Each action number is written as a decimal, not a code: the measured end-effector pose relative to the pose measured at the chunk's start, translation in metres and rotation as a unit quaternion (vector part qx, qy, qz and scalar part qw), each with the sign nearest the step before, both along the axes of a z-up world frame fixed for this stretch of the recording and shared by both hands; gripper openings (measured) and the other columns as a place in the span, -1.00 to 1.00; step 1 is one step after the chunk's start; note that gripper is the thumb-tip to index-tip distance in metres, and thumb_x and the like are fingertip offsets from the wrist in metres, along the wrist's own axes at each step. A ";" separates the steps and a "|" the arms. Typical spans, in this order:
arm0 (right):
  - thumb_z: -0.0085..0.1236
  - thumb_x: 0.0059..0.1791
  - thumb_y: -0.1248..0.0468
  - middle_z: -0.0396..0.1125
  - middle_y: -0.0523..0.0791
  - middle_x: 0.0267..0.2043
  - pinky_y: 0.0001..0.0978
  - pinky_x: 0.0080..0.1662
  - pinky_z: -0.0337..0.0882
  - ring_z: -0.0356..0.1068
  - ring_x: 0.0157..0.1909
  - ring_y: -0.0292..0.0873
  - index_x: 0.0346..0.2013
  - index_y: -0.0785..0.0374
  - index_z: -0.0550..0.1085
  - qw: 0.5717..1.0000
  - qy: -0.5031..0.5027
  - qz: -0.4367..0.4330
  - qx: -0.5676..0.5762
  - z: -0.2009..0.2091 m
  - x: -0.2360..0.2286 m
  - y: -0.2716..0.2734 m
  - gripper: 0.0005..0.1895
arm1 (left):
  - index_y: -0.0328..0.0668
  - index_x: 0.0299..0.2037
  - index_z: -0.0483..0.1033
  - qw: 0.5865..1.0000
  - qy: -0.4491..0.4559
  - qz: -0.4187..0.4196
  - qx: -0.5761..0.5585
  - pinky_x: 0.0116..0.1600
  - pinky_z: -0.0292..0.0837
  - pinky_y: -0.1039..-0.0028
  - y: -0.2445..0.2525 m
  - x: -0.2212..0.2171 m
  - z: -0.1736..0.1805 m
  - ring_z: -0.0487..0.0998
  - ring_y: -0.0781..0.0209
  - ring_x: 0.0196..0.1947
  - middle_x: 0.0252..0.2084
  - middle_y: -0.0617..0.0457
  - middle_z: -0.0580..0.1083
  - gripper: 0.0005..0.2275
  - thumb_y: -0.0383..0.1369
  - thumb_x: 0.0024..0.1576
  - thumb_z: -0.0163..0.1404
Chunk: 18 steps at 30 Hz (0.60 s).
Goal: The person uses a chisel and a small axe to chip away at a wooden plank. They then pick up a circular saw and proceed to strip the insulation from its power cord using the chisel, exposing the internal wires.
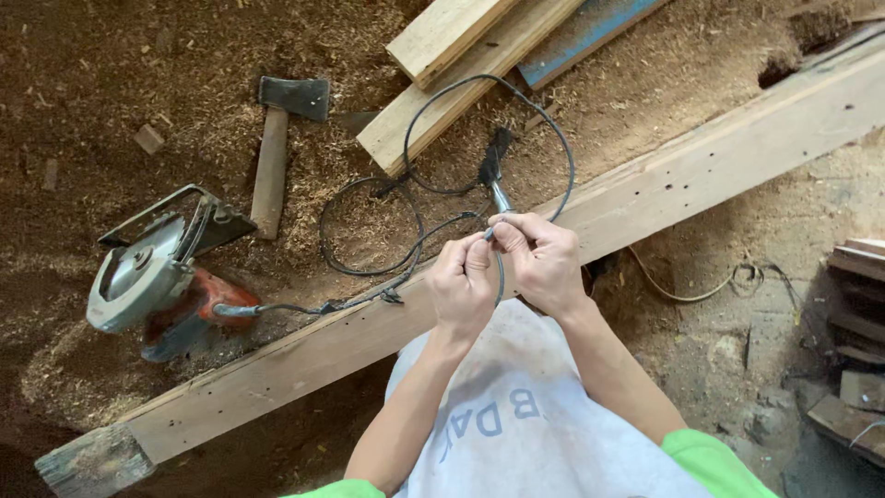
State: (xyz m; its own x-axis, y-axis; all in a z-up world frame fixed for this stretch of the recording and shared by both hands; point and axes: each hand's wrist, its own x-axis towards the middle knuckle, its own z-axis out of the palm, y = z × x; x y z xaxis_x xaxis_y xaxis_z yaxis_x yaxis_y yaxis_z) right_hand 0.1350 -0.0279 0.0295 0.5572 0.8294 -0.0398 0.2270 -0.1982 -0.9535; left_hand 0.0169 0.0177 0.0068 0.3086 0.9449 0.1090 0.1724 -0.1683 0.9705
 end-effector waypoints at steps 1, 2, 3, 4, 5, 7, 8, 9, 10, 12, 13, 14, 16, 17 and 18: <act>0.15 0.11 0.30 0.52 -0.13 -0.27 -0.51 -0.20 0.52 0.51 -0.26 -0.32 -0.09 0.37 0.56 1.000 0.009 0.017 0.006 0.004 0.002 -0.001 -0.82 | -0.33 -0.13 0.59 1.000 0.012 -0.003 -0.027 -0.28 0.45 0.44 0.000 -0.002 0.001 0.55 0.22 -0.41 -0.37 -0.03 0.52 -0.84 -0.38 0.30 0.01; 0.12 0.12 0.31 0.51 -0.13 -0.26 -0.51 -0.18 0.54 0.51 -0.24 -0.33 -0.09 0.37 0.56 0.999 0.018 0.033 0.013 0.008 0.006 -0.003 -0.83 | -0.33 -0.15 0.60 0.998 0.023 -0.006 -0.054 -0.31 0.45 0.44 0.001 -0.004 0.001 0.54 0.24 -0.45 -0.40 -0.01 0.52 -0.84 -0.38 0.30 0.01; 0.09 0.13 0.31 0.51 -0.13 -0.26 -0.51 -0.15 0.55 0.52 -0.23 -0.33 -0.09 0.37 0.55 0.998 0.027 0.050 0.019 0.010 0.009 -0.005 -0.83 | -0.33 -0.15 0.61 0.995 0.024 -0.022 -0.096 -0.35 0.40 0.43 0.003 -0.007 0.002 0.50 0.22 -0.48 -0.44 -0.03 0.50 -0.84 -0.38 0.30 0.01; 0.09 0.13 0.33 0.51 -0.13 -0.27 -0.51 -0.17 0.54 0.51 -0.24 -0.32 -0.12 0.37 0.55 0.998 0.010 0.061 0.017 0.013 0.013 -0.006 -0.85 | -0.33 -0.15 0.63 0.989 0.025 -0.036 -0.138 -0.38 0.36 0.41 0.006 -0.008 0.003 0.46 0.21 -0.50 -0.49 -0.05 0.48 -0.83 -0.38 0.30 0.01; 0.10 0.12 0.35 0.50 -0.13 -0.28 -0.50 -0.18 0.53 0.51 -0.25 -0.32 -0.15 0.37 0.55 0.997 -0.007 0.072 0.015 0.015 0.015 -0.010 -0.87 | -0.33 -0.15 0.64 0.982 0.026 -0.051 -0.179 -0.41 0.32 0.40 0.008 -0.010 0.005 0.42 0.19 -0.53 -0.53 -0.07 0.46 -0.82 -0.38 0.31 0.01; 0.14 0.10 0.37 0.50 -0.11 -0.27 -0.49 -0.16 0.52 0.50 -0.23 -0.31 -0.16 0.38 0.54 0.996 -0.017 0.078 0.036 0.016 0.013 -0.015 -0.90 | -0.33 -0.14 0.61 0.996 0.009 -0.045 -0.078 -0.34 0.42 0.43 0.008 -0.011 0.010 0.51 0.20 -0.47 -0.43 -0.03 0.52 -0.85 -0.39 0.31 0.02; 0.17 0.08 0.37 0.49 -0.09 -0.24 -0.48 -0.13 0.52 0.50 -0.20 -0.30 -0.15 0.39 0.53 0.995 -0.010 0.073 0.060 0.016 0.010 -0.017 -0.89 | -0.33 -0.13 0.59 0.999 -0.001 -0.041 -0.025 -0.31 0.47 0.44 0.009 -0.011 0.012 0.56 0.21 -0.44 -0.38 -0.01 0.55 -0.87 -0.40 0.31 0.03; 0.21 0.06 0.38 0.49 -0.07 -0.22 -0.48 -0.10 0.53 0.49 -0.17 -0.30 -0.13 0.41 0.51 0.994 -0.004 0.069 0.083 0.016 0.007 -0.017 -0.86 | -0.31 -0.13 0.59 0.999 0.002 -0.038 0.011 -0.30 0.46 0.42 0.008 -0.010 0.015 0.56 0.19 -0.43 -0.37 -0.03 0.54 -0.88 -0.41 0.30 0.04; 0.22 0.05 0.38 0.49 -0.08 -0.23 -0.49 -0.13 0.52 0.48 -0.20 -0.32 -0.13 0.41 0.51 0.996 0.022 0.035 0.077 0.015 0.005 -0.016 -0.85 | -0.30 -0.13 0.58 0.998 0.003 -0.035 0.050 -0.30 0.46 0.41 0.008 -0.007 0.018 0.56 0.16 -0.42 -0.36 -0.05 0.53 -0.89 -0.41 0.30 0.05; 0.24 0.03 0.38 0.49 -0.08 -0.25 -0.50 -0.19 0.50 0.46 -0.24 -0.34 -0.12 0.41 0.51 0.995 0.073 -0.034 0.063 0.014 0.000 -0.012 -0.83 | -0.28 -0.11 0.58 0.994 0.008 -0.034 0.099 -0.30 0.45 0.38 0.007 -0.004 0.023 0.55 0.12 -0.42 -0.36 -0.06 0.52 -0.90 -0.42 0.29 0.06; 0.22 0.03 0.38 0.50 -0.09 -0.28 -0.52 -0.21 0.51 0.47 -0.27 -0.36 -0.15 0.41 0.51 0.995 0.076 -0.040 0.057 0.014 -0.002 -0.010 -0.85 | -0.28 -0.10 0.58 0.993 0.011 -0.037 0.110 -0.31 0.44 0.37 0.006 -0.003 0.025 0.54 0.10 -0.42 -0.36 -0.05 0.52 -0.90 -0.42 0.29 0.06; 0.20 0.03 0.38 0.50 -0.10 -0.31 -0.53 -0.23 0.51 0.48 -0.29 -0.37 -0.17 0.40 0.52 0.994 0.080 -0.047 0.049 0.014 -0.004 -0.010 -0.88 | -0.28 -0.09 0.58 0.992 0.015 -0.040 0.119 -0.32 0.43 0.36 0.003 -0.003 0.026 0.54 0.08 -0.42 -0.36 -0.05 0.52 -0.89 -0.42 0.29 0.06; 0.20 0.02 0.38 0.49 -0.10 -0.40 -0.51 -0.29 0.49 0.46 -0.37 -0.38 -0.25 0.39 0.52 0.998 0.030 -0.055 0.021 0.015 -0.004 -0.010 -0.91 | -0.28 -0.09 0.59 0.989 0.043 -0.044 0.134 -0.35 0.41 0.34 0.000 -0.003 0.027 0.52 0.07 -0.44 -0.37 -0.06 0.49 -0.89 -0.42 0.28 0.07; 0.21 0.00 0.37 0.47 -0.10 -0.46 -0.49 -0.34 0.47 0.43 -0.42 -0.38 -0.31 0.39 0.52 0.998 -0.023 -0.056 0.000 0.015 -0.001 -0.011 -0.91 | -0.28 -0.10 0.60 0.987 0.057 -0.046 0.142 -0.36 0.40 0.33 -0.001 -0.003 0.026 0.51 0.06 -0.45 -0.37 -0.07 0.48 -0.89 -0.42 0.27 0.07; 0.22 -0.02 0.37 0.45 -0.10 -0.52 -0.46 -0.39 0.44 0.41 -0.47 -0.38 -0.36 0.39 0.51 0.995 -0.076 -0.057 -0.022 0.015 0.001 -0.012 -0.90 | -0.27 -0.09 0.60 0.986 0.061 -0.060 0.146 -0.36 0.40 0.32 0.000 -0.005 0.024 0.51 0.05 -0.45 -0.37 -0.06 0.47 -0.89 -0.42 0.28 0.07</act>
